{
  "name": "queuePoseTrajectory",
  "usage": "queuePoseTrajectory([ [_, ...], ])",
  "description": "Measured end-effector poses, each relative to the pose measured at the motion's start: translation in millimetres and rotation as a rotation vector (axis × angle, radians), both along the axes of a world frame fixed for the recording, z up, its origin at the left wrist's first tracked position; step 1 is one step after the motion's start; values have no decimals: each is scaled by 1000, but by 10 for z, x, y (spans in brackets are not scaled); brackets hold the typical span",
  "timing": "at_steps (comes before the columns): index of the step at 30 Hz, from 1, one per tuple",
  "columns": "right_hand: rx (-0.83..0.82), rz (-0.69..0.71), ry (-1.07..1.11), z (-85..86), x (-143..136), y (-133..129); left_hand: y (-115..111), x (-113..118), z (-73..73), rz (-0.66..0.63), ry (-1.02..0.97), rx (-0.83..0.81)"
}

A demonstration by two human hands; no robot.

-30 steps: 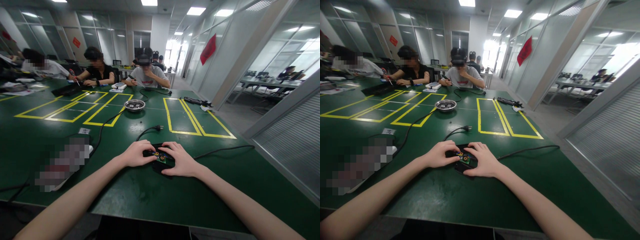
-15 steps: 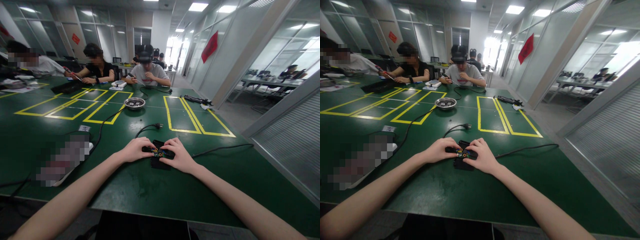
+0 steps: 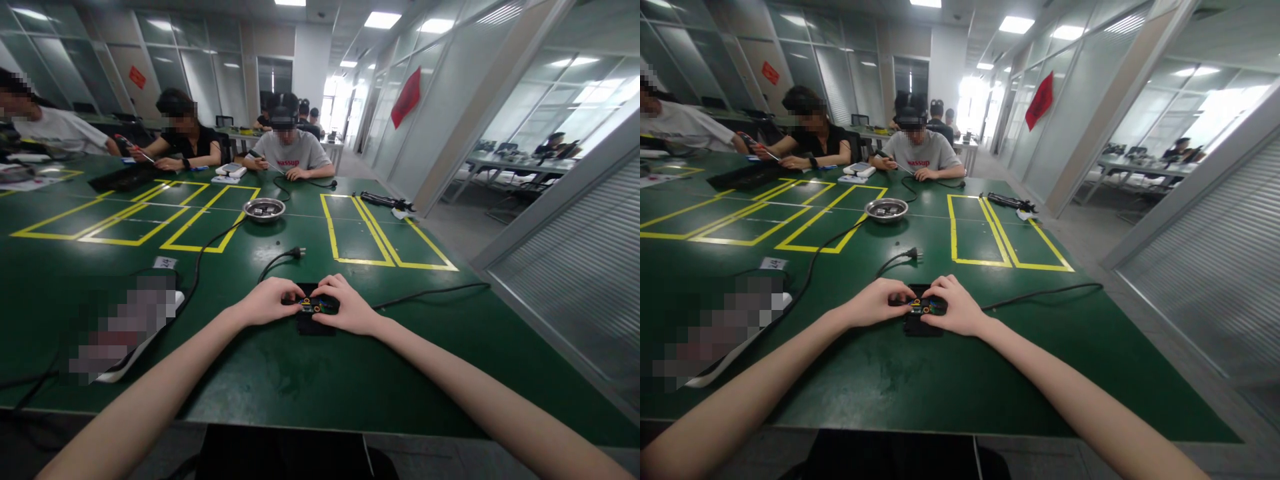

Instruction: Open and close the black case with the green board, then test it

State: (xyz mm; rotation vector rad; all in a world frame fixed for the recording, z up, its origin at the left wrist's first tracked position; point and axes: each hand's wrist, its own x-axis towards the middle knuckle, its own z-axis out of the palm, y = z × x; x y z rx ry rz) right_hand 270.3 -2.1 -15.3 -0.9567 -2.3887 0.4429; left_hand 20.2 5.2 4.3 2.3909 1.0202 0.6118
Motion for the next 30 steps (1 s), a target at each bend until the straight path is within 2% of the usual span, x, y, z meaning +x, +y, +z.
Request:
queuePoseTrajectory([
  [8, 9, -48, 10, -15, -90, 64, 48, -48, -49, 49, 24, 36],
  [14, 36, -83, 123, -16, 9, 17, 51, -73, -66, 34, 0, 41],
  [18, 100, -56, 41, -5, 149, -37, 45, -75, -73, 31, 11, 64],
  [21, 66, -40, 20, 28, 200, -76, 33, -69, -72, 41, 8, 54],
  [25, -7, -30, 45, 72, 180, -107, 6, -68, -62, 45, 11, 23],
  [30, -1, 7, 2, 64, 132, -118, -10, -83, -28, 29, 15, -9],
])
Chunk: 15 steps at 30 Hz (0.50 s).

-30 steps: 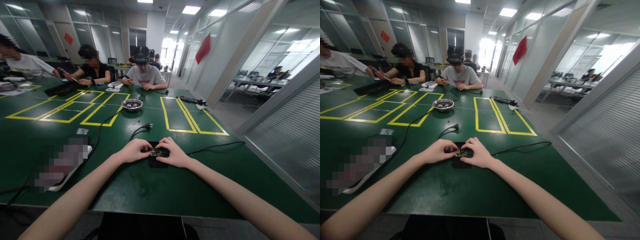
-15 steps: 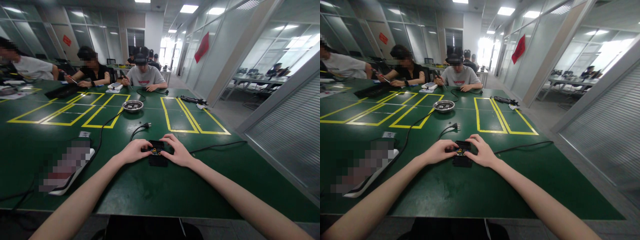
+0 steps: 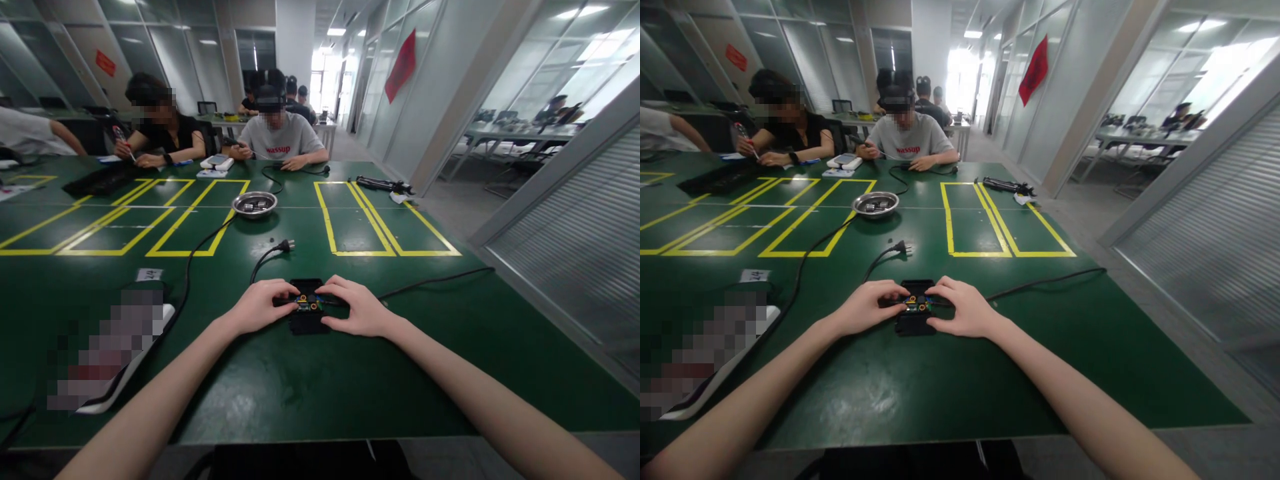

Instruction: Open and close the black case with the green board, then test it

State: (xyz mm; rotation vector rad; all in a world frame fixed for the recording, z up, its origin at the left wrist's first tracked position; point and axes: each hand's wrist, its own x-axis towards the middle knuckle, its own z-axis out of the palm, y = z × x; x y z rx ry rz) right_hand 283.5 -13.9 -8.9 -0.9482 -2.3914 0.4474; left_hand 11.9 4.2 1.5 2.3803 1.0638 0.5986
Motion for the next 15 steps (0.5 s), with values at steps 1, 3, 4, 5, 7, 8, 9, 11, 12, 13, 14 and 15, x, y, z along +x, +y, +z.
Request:
queuePoseTrajectory([
  [1, -4, -8, -9, -3, -8, -1, 0, -4, 9, -5, -4, -11],
  [3, -10, -22, -17, -5, -22, -5, -2, -13, 26, -11, -20, -37],
  [4, -11, -27, -17, -3, -27, -8, -4, -18, 34, -15, -31, -52],
  [5, -10, -30, -18, -1, -31, -11, -7, -24, 42, -21, -41, -67],
  [7, -9, -32, -25, 2, -34, -18, -13, -38, 57, -36, -57, -92],
  [8, -9, -29, -29, 3, -34, -21, -15, -47, 64, -41, -61, -97],
  [9, -7, -25, -32, 3, -32, -24, -16, -57, 71, -44, -62, -99],
  [11, -1, -14, -33, 4, -21, -26, -12, -84, 89, -46, -62, -98],
  [12, 3, -8, -30, 6, -10, -23, -9, -99, 100, -43, -61, -99],
  [13, 7, -5, -27, 8, 6, -18, -5, -114, 114, -40, -59, -101],
  [14, 8, -2, -25, 10, 27, -8, -2, -127, 129, -36, -59, -103],
  [15, 6, 0, -23, 11, 53, 5, 0, -137, 145, -32, -59, -103],
])
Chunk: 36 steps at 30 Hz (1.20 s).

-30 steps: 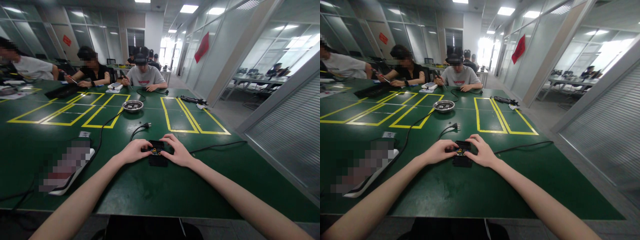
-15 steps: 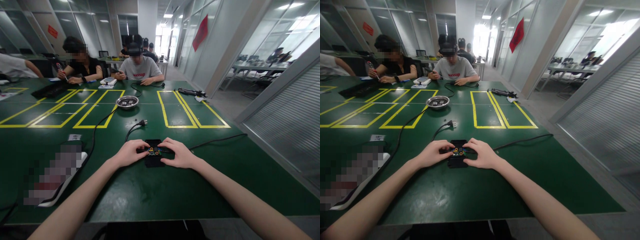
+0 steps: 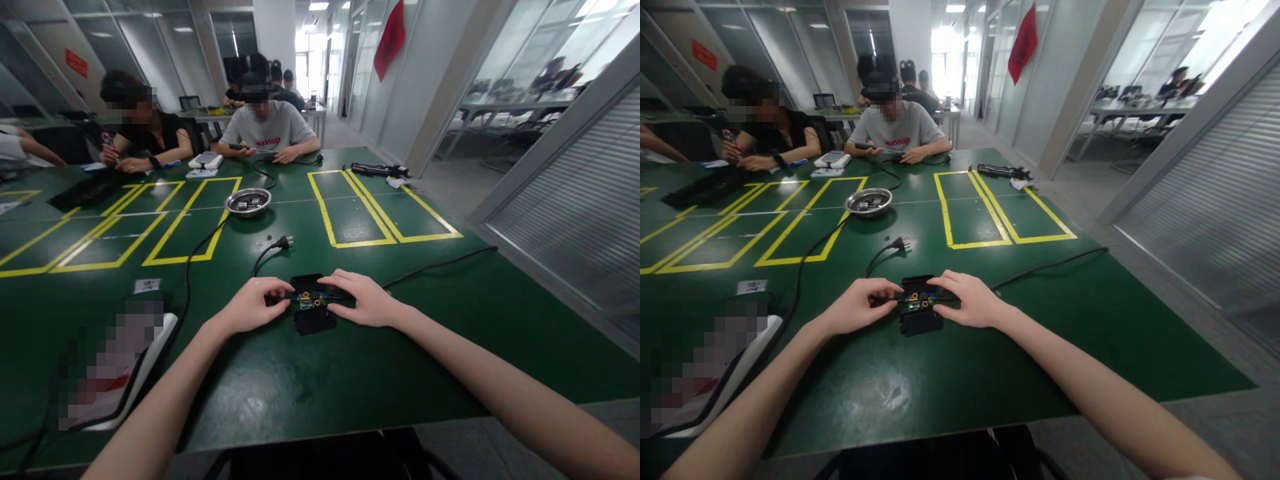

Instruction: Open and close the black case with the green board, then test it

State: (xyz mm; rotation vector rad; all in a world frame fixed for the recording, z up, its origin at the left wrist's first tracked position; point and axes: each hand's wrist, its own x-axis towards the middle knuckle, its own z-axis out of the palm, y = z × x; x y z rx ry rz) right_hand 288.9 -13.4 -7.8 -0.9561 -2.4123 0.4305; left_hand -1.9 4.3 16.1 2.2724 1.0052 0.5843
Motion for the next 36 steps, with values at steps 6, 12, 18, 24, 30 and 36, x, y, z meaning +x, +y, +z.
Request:
queuePoseTrajectory([
  [6, 3, -2, 7, -12, 151, 93, -7, -5, 81, 29, -14, 23],
  [12, -37, -43, 73, 28, 139, 26, -24, -25, 177, 71, -77, -129],
  [18, -76, 44, 46, 60, 121, -107, -76, -32, 228, -51, -20, -469],
  [24, -70, 58, 27, 41, 99, -126, -80, -2, 199, -76, -23, -576],
  [30, -44, 84, -18, 65, 96, -182, -82, 11, 192, -101, -9, -621],
  [36, -83, 82, -39, 55, 63, -175, -95, 27, 173, -87, 5, -577],
])
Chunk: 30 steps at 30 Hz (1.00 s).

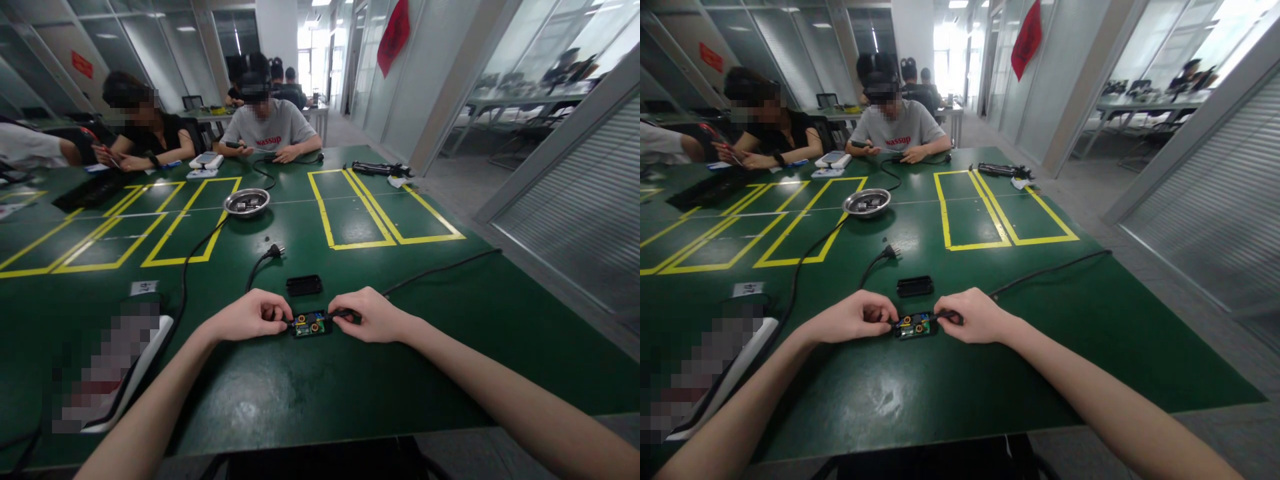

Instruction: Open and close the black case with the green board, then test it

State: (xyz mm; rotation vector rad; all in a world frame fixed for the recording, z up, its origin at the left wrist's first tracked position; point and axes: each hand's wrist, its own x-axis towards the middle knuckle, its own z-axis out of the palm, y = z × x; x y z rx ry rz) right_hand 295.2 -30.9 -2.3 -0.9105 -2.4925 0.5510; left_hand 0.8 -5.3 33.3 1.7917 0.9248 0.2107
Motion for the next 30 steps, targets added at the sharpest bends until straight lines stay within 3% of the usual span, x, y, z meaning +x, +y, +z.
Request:
queuePoseTrajectory([
  [5, 14, -39, 13, -11, -19, 14, -2, 30, -3, 9, 5, 79],
  [10, 140, 14, -4, 5, -30, -8, 2, 15, -14, 8, 4, 100],
  [13, 226, 37, -59, 10, -32, -4, 2, 10, -22, 7, 2, 202],
  [17, 327, -34, -118, -3, -36, 60, 9, 20, -45, 30, 2, 362],
  [24, 342, 6, -174, -7, -23, 117, 54, 17, -95, 19, 11, 442],
  [30, 428, -5, -214, 29, -62, 76, 32, 40, -109, -14, 86, 626],
])
